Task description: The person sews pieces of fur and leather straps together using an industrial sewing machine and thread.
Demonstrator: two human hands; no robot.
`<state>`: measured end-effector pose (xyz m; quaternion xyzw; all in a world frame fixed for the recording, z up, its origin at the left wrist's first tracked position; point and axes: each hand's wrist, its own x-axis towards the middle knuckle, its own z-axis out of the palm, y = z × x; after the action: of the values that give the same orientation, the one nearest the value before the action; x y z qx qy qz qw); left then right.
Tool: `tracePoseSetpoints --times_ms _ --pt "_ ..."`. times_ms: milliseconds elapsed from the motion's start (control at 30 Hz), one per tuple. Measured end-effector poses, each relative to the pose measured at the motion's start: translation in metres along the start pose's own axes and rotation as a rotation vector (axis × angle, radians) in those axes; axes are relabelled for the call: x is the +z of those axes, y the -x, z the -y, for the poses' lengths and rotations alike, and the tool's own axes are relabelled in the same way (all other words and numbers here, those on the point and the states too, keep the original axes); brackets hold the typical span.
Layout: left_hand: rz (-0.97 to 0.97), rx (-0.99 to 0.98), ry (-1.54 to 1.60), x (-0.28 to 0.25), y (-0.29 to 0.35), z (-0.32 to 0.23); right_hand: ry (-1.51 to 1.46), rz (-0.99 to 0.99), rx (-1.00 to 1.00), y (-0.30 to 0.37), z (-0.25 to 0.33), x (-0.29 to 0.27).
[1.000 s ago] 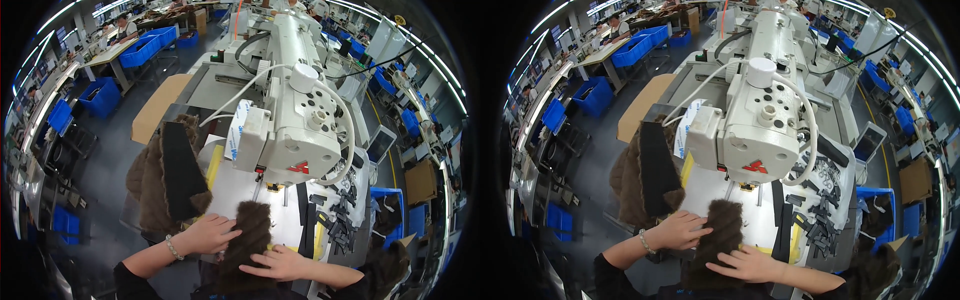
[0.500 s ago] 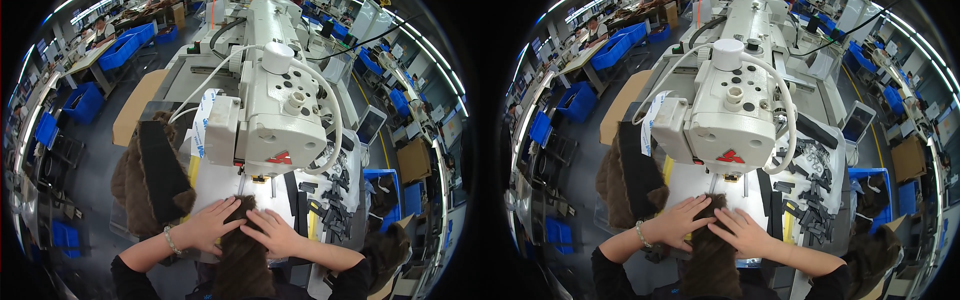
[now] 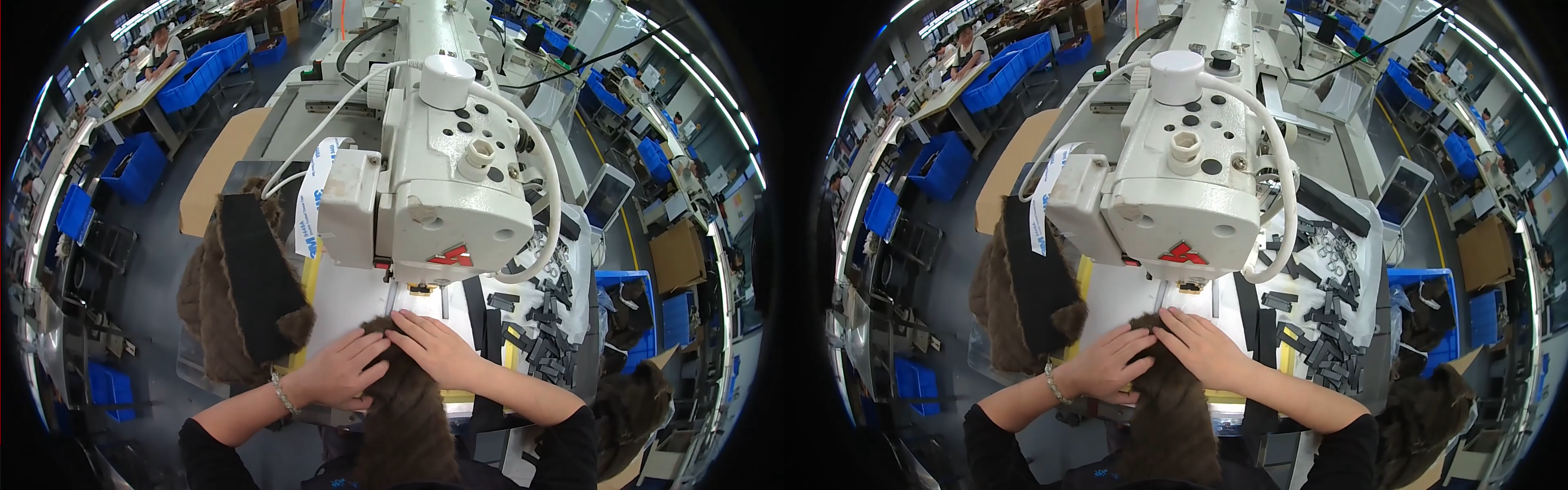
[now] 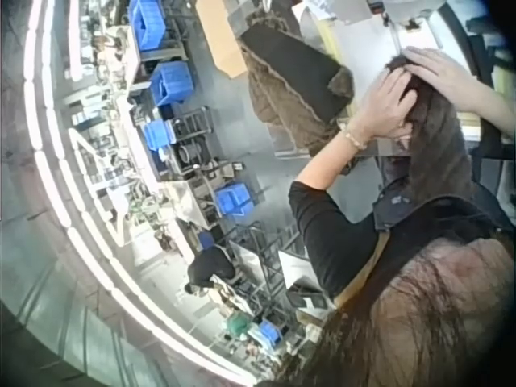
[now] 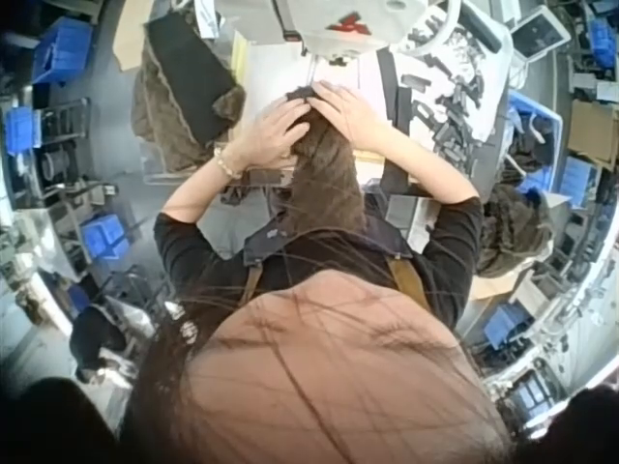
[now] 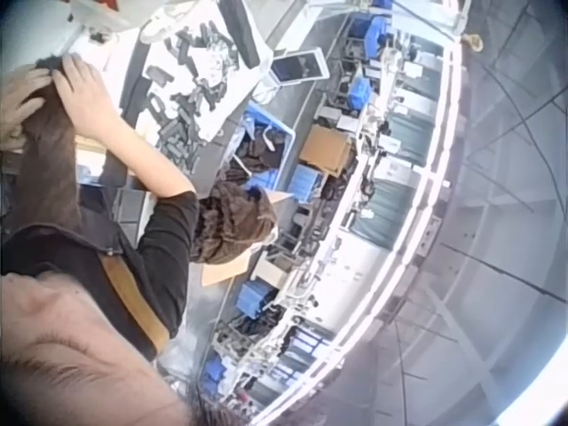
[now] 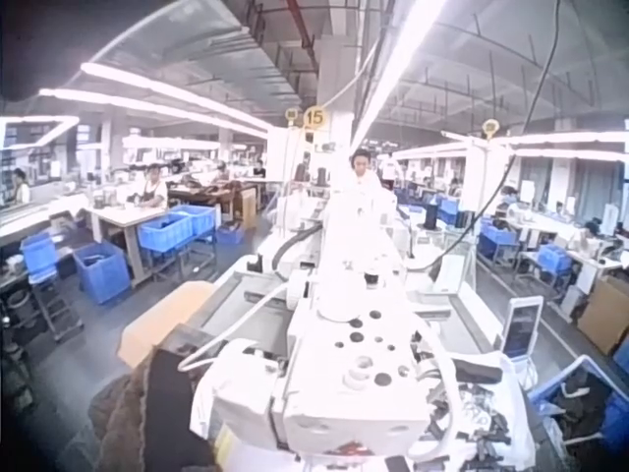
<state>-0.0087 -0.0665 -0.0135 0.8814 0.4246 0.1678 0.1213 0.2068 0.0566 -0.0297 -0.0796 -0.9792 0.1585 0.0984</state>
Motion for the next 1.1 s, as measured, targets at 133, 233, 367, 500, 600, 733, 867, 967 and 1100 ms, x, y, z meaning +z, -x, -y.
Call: tracePoseSetpoints --times_ms 133,233,367,500,600,733,867,967,1100 --pt "-0.127 -0.275 -0.087 0.002 -0.012 0.0 0.0 -0.029 -0.004 -0.001 0.001 -0.003" --pt "-0.151 -0.217 -0.198 0.006 -0.016 0.003 0.013 -0.083 -0.027 -0.004 0.004 -0.004" --pt "-0.146 -0.152 -0.351 0.004 -0.021 -0.003 0.117 -0.085 -0.09 -0.005 0.004 -0.006" --pt "-0.131 -0.126 -0.464 0.002 -0.022 -0.007 0.244 -0.133 -0.185 -0.008 0.004 -0.008" --pt "-0.112 -0.117 -0.442 0.0 -0.026 -0.006 0.302 -0.189 -0.222 -0.008 0.004 -0.008" --pt "-0.167 -0.014 -0.513 -0.017 -0.048 0.004 0.397 -0.24 -0.189 -0.008 0.002 -0.028" --pt "-0.231 0.046 -0.51 -0.009 -0.065 0.018 0.455 -0.284 -0.131 -0.003 -0.008 -0.035" --pt "-0.204 0.098 -0.465 -0.004 -0.069 0.024 0.437 -0.282 -0.113 0.002 -0.014 -0.024" --pt "-0.227 0.098 -0.469 0.002 -0.069 0.029 0.453 -0.298 -0.109 0.001 -0.018 -0.023"
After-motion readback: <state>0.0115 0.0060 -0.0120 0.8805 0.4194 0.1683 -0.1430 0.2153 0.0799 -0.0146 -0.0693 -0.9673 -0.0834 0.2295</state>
